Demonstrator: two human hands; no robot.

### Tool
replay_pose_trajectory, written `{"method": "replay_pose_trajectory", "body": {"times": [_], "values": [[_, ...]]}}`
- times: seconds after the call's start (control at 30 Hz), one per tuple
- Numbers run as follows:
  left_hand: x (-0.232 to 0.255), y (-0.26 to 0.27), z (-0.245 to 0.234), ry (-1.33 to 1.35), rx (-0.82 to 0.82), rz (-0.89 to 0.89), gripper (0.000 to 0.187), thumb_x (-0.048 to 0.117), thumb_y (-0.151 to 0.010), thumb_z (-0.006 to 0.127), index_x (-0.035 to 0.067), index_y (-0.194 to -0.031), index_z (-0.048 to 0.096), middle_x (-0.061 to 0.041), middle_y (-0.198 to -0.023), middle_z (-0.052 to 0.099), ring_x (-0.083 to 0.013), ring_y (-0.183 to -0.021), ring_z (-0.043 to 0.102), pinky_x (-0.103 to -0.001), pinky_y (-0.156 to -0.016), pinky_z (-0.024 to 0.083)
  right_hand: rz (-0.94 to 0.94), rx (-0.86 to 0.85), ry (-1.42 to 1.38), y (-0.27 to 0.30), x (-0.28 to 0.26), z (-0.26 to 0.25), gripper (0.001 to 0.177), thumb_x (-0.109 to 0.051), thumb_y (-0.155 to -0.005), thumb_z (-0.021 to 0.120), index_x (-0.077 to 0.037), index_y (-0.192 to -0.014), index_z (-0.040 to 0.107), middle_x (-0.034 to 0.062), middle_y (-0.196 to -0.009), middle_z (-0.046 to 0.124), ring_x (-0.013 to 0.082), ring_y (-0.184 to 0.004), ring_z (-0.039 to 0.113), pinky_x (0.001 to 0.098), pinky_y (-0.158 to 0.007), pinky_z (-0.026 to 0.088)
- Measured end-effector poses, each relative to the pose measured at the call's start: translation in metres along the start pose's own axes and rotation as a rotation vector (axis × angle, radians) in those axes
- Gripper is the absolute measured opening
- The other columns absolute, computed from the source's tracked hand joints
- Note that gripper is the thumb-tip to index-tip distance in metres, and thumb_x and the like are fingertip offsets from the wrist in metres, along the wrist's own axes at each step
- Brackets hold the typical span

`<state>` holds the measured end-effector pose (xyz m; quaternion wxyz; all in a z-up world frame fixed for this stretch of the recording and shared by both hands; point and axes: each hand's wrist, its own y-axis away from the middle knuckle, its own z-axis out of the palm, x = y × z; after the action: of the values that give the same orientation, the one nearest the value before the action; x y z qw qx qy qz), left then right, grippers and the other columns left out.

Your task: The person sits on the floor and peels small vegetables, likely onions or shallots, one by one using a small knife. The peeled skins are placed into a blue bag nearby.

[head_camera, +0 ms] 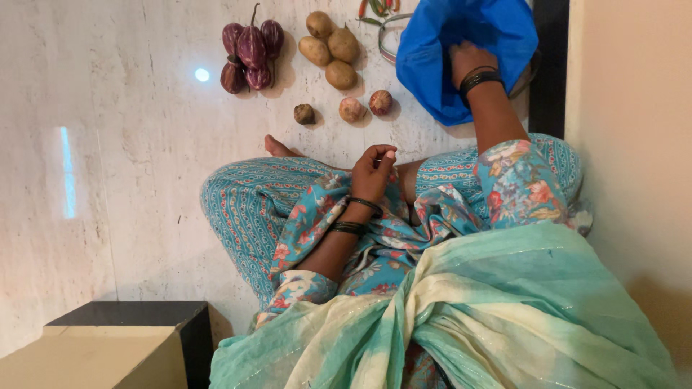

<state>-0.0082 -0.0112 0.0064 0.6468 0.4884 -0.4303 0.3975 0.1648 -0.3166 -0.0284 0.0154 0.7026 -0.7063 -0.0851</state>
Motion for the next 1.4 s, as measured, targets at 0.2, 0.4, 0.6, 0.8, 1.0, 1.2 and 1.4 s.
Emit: {"method": "replay_pose_trajectory", "body": {"times": [0.2, 0.4, 0.6, 0.8, 1.0, 1.2, 1.4], "values": [[0.003, 0.003, 0.001, 0.001, 0.012, 0.005, 0.023, 0.023, -0.1, 0.068, 0.003, -0.112, 0.069, -0.003, -0.089, 0.069, -0.0081, -0.061, 0.06, -0.024, -0.057, 0.049, 0.043, -0.038, 0.006, 0.014, -0.007, -0.022, 0.031, -0.012, -0.089, 0.066, -0.008, -0.12, 0.069, 0.0268, -0.111, 0.071, 0.0454, -0.101, 0.068, 0.0537, -0.086, 0.055], [-0.003, 0.002, -0.003, -0.034, 0.006, 0.044, 0.024, 0.023, -0.1, 0.068, 0.003, -0.113, 0.069, -0.003, -0.09, 0.07, -0.0088, -0.063, 0.062, -0.025, -0.058, 0.049, 0.048, 0.271, -0.235, 0.034, -0.014, -0.059, 0.027, -0.019, -0.09, 0.078, -0.011, -0.115, 0.07, 0.0211, -0.104, 0.073, 0.0431, -0.096, 0.068, 0.0526, -0.082, 0.054], [-0.012, -0.006, -0.004, -0.05, 0.074, 0.129, 0.027, 0.027, -0.1, 0.067, 0.006, -0.117, 0.069, -0.006, -0.094, 0.071, -0.0099, -0.073, 0.064, -0.025, -0.064, 0.053, -0.165, 0.49, -0.72, 0.083, -0.066, -0.09, 0.019, -0.016, -0.089, 0.083, -0.007, -0.103, 0.074, 0.0127, -0.096, 0.075, 0.0267, -0.084, 0.073, 0.0366, -0.076, 0.058], [-0.009, -0.012, -0.008, 0.268, 0.161, -0.057, 0.027, 0.034, -0.101, 0.057, 0.011, -0.113, 0.066, -0.004, -0.086, 0.068, -0.0113, -0.066, 0.065, -0.025, -0.057, 0.051, -0.104, -0.104, -1.253, 0.165, -0.153, -0.057, 0.022, -0.019, -0.094, 0.077, -0.006, -0.111, 0.073, 0.0042, -0.086, 0.071, 0.0067, -0.071, 0.066, 0.0257, -0.062, 0.056], [-0.026, -0.017, -0.014, 0.195, 0.166, 0.033, 0.028, 0.025, -0.103, 0.064, 0.0, -0.114, 0.072, -0.006, -0.087, 0.072, -0.0113, -0.072, 0.066, -0.025, -0.063, 0.055, -0.109, -0.249, -1.346, 0.169, -0.16, -0.054, 0.026, -0.027, -0.098, 0.071, -0.007, -0.113, 0.074, 0.0005, -0.093, 0.074, 0.0072, -0.08, 0.068, 0.0246, -0.07, 0.057], [-0.023, -0.014, -0.014, 0.123, 0.115, 0.09, 0.027, 0.012, -0.097, 0.066, 0.003, -0.123, 0.067, -0.004, -0.095, 0.071, -0.0119, -0.083, 0.07, -0.026, -0.074, 0.057, 0.205, -0.042, -1.509, 0.147, -0.144, -0.044, 0.046, -0.021, -0.094, 0.071, -0.013, -0.137, 0.057, 0.0044, -0.119, 0.065, 0.0096, -0.098, 0.064, 0.0265, -0.07, 0.055], [-0.022, -0.01, -0.013, 0.01, 0.035, 0.134, 0.026, 0.005, -0.095, 0.069, 0.0, -0.12, 0.069, -0.006, -0.097, 0.072, -0.0122, -0.087, 0.069, -0.026, -0.078, 0.057, -0.225, 0.081, -1.431, 0.141, -0.138, -0.023, 0.073, 0.013, -0.077, 0.057, -0.006, -0.147, 0.047, 0.014, -0.141, 0.056, 0.0222, -0.128, 0.055, 0.0303, -0.1, 0.05]]}}
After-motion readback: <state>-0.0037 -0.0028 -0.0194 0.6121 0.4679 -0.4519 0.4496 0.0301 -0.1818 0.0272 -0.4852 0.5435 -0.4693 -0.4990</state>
